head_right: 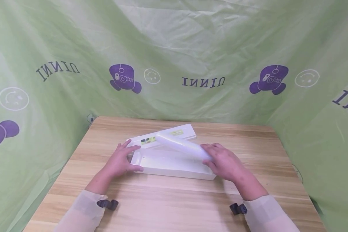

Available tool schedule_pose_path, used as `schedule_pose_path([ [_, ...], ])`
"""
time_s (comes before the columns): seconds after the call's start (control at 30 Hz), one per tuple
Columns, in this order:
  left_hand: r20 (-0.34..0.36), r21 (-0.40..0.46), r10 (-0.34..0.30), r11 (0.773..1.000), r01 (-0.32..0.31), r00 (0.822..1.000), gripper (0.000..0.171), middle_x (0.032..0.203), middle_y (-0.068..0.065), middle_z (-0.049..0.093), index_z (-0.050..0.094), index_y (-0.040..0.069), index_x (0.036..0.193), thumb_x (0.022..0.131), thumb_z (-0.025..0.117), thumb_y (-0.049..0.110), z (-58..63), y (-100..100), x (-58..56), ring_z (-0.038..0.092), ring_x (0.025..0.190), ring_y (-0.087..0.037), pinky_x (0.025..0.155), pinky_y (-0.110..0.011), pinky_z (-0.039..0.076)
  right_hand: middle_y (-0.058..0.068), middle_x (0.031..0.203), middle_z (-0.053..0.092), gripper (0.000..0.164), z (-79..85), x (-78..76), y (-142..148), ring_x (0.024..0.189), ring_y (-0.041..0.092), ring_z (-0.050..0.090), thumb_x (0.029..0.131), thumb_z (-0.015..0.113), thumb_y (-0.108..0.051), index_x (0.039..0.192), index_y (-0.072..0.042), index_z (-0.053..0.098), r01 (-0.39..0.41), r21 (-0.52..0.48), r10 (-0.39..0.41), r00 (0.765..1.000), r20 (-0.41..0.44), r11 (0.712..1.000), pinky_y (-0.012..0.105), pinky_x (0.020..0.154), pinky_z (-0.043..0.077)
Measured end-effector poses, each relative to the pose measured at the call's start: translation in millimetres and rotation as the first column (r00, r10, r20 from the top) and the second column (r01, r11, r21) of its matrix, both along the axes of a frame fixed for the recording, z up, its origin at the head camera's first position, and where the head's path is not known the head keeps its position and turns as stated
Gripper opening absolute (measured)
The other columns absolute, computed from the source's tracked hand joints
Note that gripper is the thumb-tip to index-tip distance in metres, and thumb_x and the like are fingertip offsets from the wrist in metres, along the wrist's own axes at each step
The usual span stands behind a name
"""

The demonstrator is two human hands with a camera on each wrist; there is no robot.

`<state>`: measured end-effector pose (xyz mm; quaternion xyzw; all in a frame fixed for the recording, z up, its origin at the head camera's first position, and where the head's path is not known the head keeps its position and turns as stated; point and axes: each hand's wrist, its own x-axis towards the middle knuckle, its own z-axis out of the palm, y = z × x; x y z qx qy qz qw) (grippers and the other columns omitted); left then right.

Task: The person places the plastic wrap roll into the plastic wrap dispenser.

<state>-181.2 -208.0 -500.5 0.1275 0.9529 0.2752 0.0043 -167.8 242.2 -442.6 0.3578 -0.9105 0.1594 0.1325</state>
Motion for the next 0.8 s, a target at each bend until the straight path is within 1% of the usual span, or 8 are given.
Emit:
schedule_pose_path([
  [0.27,-0.003,0.004,-0.002,1.0,0.002,1.0,0.111,0.15,-0.006,0.058,0.062,0.02,0.144,0.054,0.086,0.079,-0.2,0.1,-0.6,0.021,0.157,-0.032,0.128,-0.057,0.001,0.011,0.13,0.07,0.064,1.4,0.5,-10.2,0.11,0.028,0.066,0.087,0.085,-0.025,0.142,-0.004,0.061,-0.022,0.008,0.022,0.999,0.03,1.0,0.048,0.086,0.061],
  [0.43,0.006,0.008,0.004,1.0,-0.004,1.0,0.109,0.151,-0.007,0.057,0.062,0.02,0.145,0.054,0.088,0.076,1.6,0.3,0.8,0.022,0.157,-0.032,0.129,-0.056,0.001,0.012,0.128,0.071,0.064,0.9,0.6,-15.4,0.109,0.028,0.067,0.086,0.086,-0.024,0.141,-0.004,0.061,-0.042,0.012,0.042,0.999,0.018,0.999,0.048,0.085,0.061],
  [0.57,0.0,0.009,0.002,1.0,-0.002,1.0,0.109,0.151,-0.008,0.057,0.063,0.02,0.144,0.054,0.09,0.074,2.3,0.6,1.3,0.023,0.156,-0.034,0.128,-0.057,0.002,0.012,0.127,0.071,0.064,-0.9,0.4,-18.7,0.109,0.028,0.067,0.086,0.086,-0.025,0.142,-0.004,0.061,-0.05,0.02,0.049,0.999,0.019,0.999,0.048,0.087,0.061],
  [0.8,0.005,0.007,0.002,1.0,-0.002,1.0,0.11,0.151,-0.007,0.057,0.062,0.02,0.145,0.053,0.089,0.075,2.0,0.4,1.0,0.022,0.157,-0.032,0.129,-0.055,0.002,0.011,0.124,0.071,0.063,-2.8,0.4,-24.9,0.106,0.026,0.067,0.086,0.086,-0.026,0.141,-0.005,0.061,-0.07,0.027,0.07,0.998,0.012,0.997,0.046,0.086,0.061],
])
